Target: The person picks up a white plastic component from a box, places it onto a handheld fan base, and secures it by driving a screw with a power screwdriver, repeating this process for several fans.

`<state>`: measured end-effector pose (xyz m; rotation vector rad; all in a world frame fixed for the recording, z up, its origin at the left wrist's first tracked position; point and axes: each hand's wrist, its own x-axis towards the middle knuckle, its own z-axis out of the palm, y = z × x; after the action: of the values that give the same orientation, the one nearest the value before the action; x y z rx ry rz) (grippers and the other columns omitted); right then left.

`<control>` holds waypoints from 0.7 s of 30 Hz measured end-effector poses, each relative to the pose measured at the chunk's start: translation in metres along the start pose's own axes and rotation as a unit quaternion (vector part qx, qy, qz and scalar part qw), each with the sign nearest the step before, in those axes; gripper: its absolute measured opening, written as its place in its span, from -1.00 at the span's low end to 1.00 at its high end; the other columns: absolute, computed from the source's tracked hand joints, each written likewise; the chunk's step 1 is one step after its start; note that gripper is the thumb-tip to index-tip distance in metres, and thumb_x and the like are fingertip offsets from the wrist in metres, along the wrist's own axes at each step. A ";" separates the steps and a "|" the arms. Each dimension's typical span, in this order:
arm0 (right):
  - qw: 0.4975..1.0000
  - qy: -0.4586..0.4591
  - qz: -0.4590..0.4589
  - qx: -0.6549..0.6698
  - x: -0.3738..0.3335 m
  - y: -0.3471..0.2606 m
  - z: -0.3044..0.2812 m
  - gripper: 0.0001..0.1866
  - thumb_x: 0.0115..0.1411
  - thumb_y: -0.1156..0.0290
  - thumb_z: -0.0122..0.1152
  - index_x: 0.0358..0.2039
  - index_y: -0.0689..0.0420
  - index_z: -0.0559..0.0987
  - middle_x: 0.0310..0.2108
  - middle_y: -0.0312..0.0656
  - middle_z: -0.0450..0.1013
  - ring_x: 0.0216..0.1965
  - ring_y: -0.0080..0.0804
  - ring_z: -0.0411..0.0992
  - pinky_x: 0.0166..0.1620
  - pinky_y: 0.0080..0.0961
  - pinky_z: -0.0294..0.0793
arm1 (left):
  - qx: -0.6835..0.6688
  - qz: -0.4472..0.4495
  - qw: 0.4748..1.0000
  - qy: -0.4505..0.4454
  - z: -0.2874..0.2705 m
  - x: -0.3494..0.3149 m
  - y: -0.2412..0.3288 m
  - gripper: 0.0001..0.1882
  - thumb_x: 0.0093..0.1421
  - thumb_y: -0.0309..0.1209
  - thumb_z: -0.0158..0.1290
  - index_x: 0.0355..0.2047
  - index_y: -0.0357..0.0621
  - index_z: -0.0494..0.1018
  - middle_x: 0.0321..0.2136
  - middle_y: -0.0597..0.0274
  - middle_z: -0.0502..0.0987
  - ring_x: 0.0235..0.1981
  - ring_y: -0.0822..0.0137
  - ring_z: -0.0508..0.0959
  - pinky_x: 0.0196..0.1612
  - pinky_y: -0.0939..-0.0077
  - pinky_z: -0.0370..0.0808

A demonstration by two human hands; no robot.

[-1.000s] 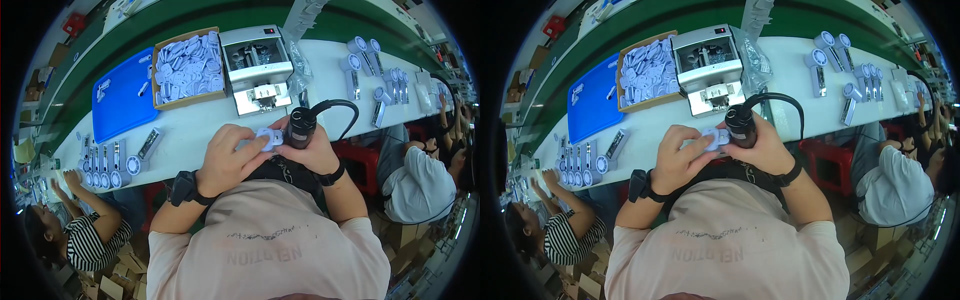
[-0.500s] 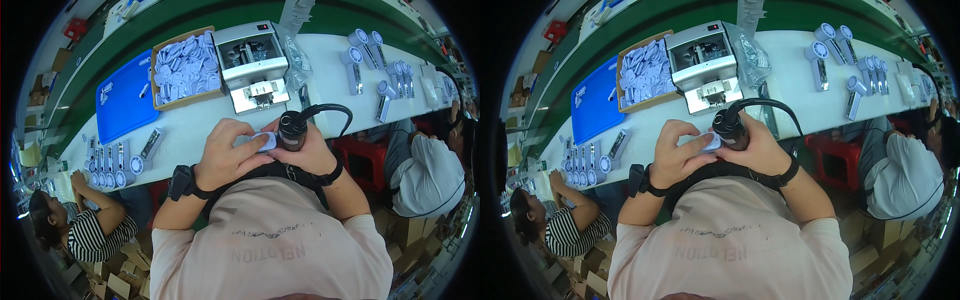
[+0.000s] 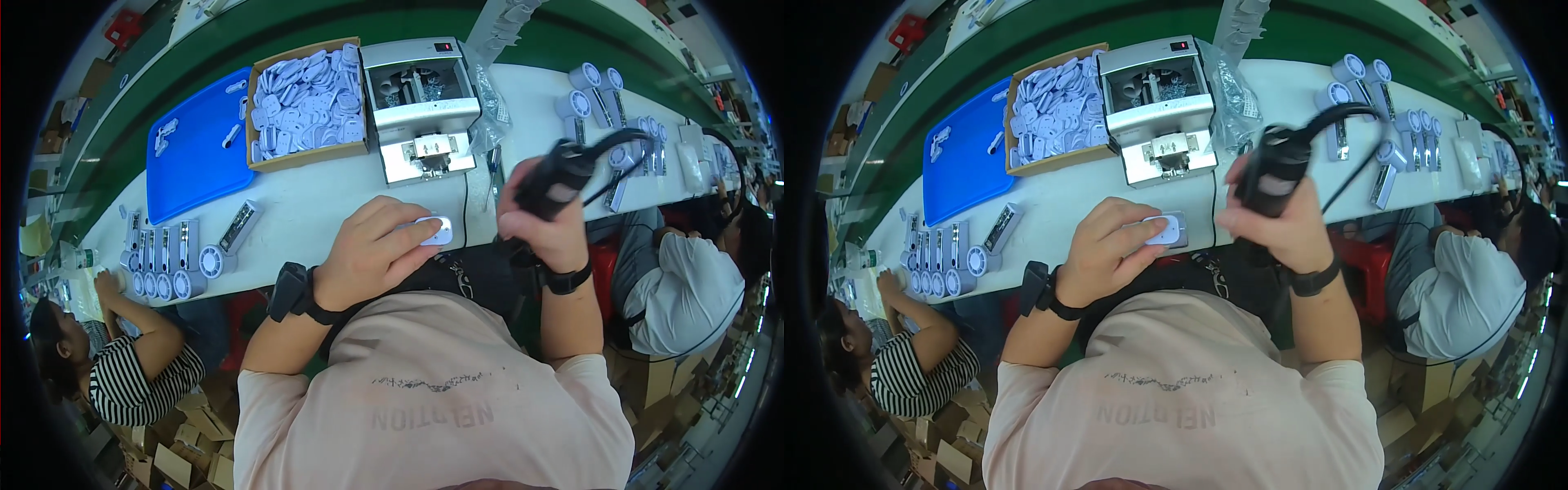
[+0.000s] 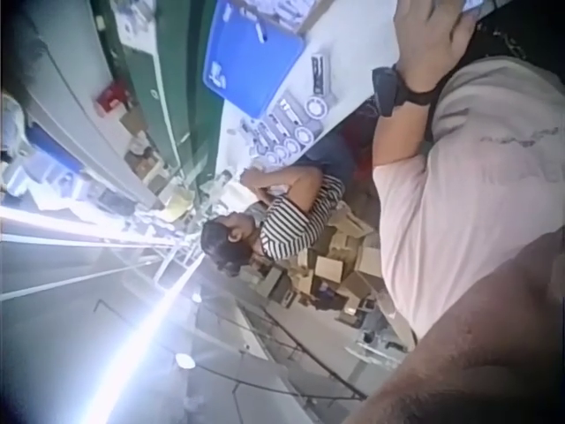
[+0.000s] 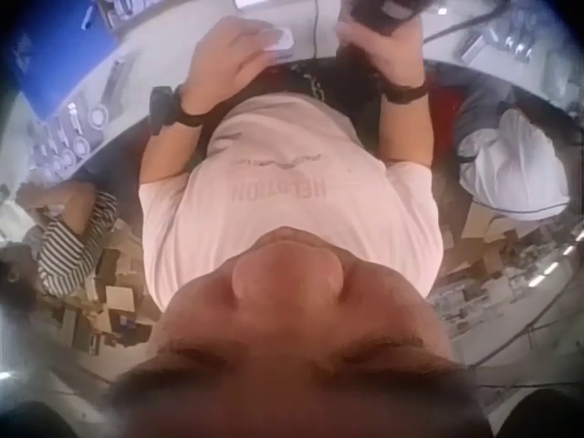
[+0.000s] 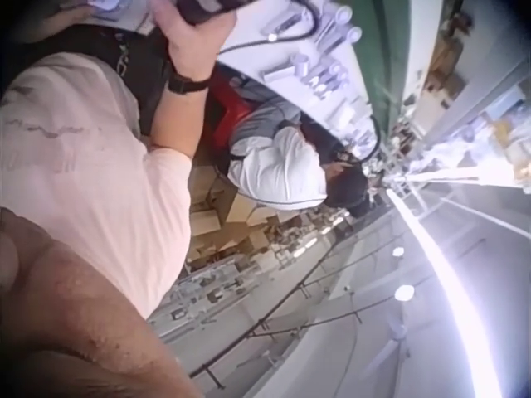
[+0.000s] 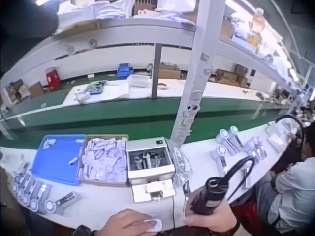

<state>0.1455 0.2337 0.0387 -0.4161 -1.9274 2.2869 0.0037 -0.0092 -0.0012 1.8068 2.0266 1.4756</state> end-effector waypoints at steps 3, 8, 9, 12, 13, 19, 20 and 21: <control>0.986 -0.009 -0.162 0.039 0.022 -0.023 0.020 -0.58 0.08 0.71 0.39 -0.07 0.19 0.46 -0.36 -0.15 0.51 -0.44 -0.41 0.49 -0.35 -0.40 0.53 | 0.031 0.016 0.998 0.049 0.002 -0.003 0.006 -0.66 0.11 -0.42 0.38 -0.09 -0.10 0.61 -0.16 0.18 0.62 -0.22 0.11 0.61 -0.21 0.27 0.59; 0.933 0.039 -0.358 -0.018 0.065 -0.015 0.061 -0.60 0.13 0.73 0.34 -0.06 0.18 0.45 -0.41 -0.16 0.51 -0.49 -0.40 0.50 -0.40 -0.44 0.53 | 0.024 -0.004 0.999 0.022 0.002 -0.005 0.006 -0.65 0.09 -0.44 0.39 -0.09 -0.13 0.60 -0.14 0.16 0.63 -0.21 0.07 0.62 -0.19 0.24 0.60; 0.933 0.037 -0.357 -0.020 0.073 -0.010 0.065 -0.60 0.13 0.73 0.34 -0.06 0.18 0.45 -0.41 -0.16 0.51 -0.49 -0.40 0.50 -0.40 -0.44 0.53 | 0.022 -0.003 0.999 0.036 0.004 -0.004 0.007 -0.65 0.09 -0.44 0.39 -0.10 -0.13 0.60 -0.14 0.15 0.63 -0.20 0.06 0.62 -0.17 0.23 0.60; 0.941 0.080 -0.316 -0.087 0.089 0.008 0.073 -0.62 0.16 0.75 0.30 -0.05 0.18 0.45 -0.41 -0.17 0.52 -0.50 -0.42 0.51 -0.42 -0.47 0.52 | 0.019 -0.004 0.998 0.068 0.011 -0.006 0.008 -0.64 0.09 -0.44 0.40 -0.10 -0.15 0.59 -0.14 0.15 0.63 -0.19 0.05 0.63 -0.15 0.22 0.60; 0.942 0.078 -0.315 -0.088 0.089 0.008 0.073 -0.62 0.16 0.75 0.30 -0.05 0.18 0.45 -0.41 -0.17 0.52 -0.50 -0.42 0.51 -0.42 -0.47 0.52 | 0.006 -0.004 0.997 0.072 0.015 -0.010 0.005 -0.64 0.09 -0.44 0.39 -0.10 -0.16 0.59 -0.13 0.14 0.63 -0.17 0.05 0.63 -0.15 0.22 0.60; 0.969 0.084 -0.209 -0.097 0.074 0.017 0.064 -0.63 0.16 0.74 0.33 -0.06 0.17 0.46 -0.41 -0.19 0.52 -0.52 -0.43 0.51 -0.45 -0.48 0.51 | -0.052 -0.056 0.991 0.107 0.020 -0.015 0.003 -0.63 0.10 -0.45 0.39 -0.08 -0.19 0.57 -0.14 0.09 0.63 -0.14 0.02 0.62 -0.12 0.20 0.58; 0.973 0.099 -0.178 -0.109 0.068 0.018 0.060 -0.64 0.17 0.73 0.33 -0.07 0.17 0.46 -0.42 -0.19 0.51 -0.53 -0.42 0.50 -0.45 -0.48 0.50 | -0.053 -0.054 0.991 0.111 0.019 -0.013 0.001 -0.63 0.10 -0.45 0.39 -0.08 -0.19 0.57 -0.14 0.09 0.63 -0.14 0.02 0.62 -0.12 0.20 0.58; 0.969 0.106 -0.217 -0.061 0.060 0.006 0.057 -0.66 0.19 0.68 0.33 -0.06 0.17 0.45 -0.44 -0.21 0.48 -0.54 -0.41 0.47 -0.45 -0.46 0.49 | -0.058 -0.060 0.991 0.105 0.019 -0.010 0.000 -0.61 0.08 -0.48 0.39 -0.07 -0.19 0.57 -0.14 0.08 0.64 -0.14 0.02 0.62 -0.11 0.21 0.57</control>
<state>0.0722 0.1946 0.0340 -0.2103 -1.8396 1.7824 0.0183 -0.0059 -0.0173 1.5157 2.0487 1.7705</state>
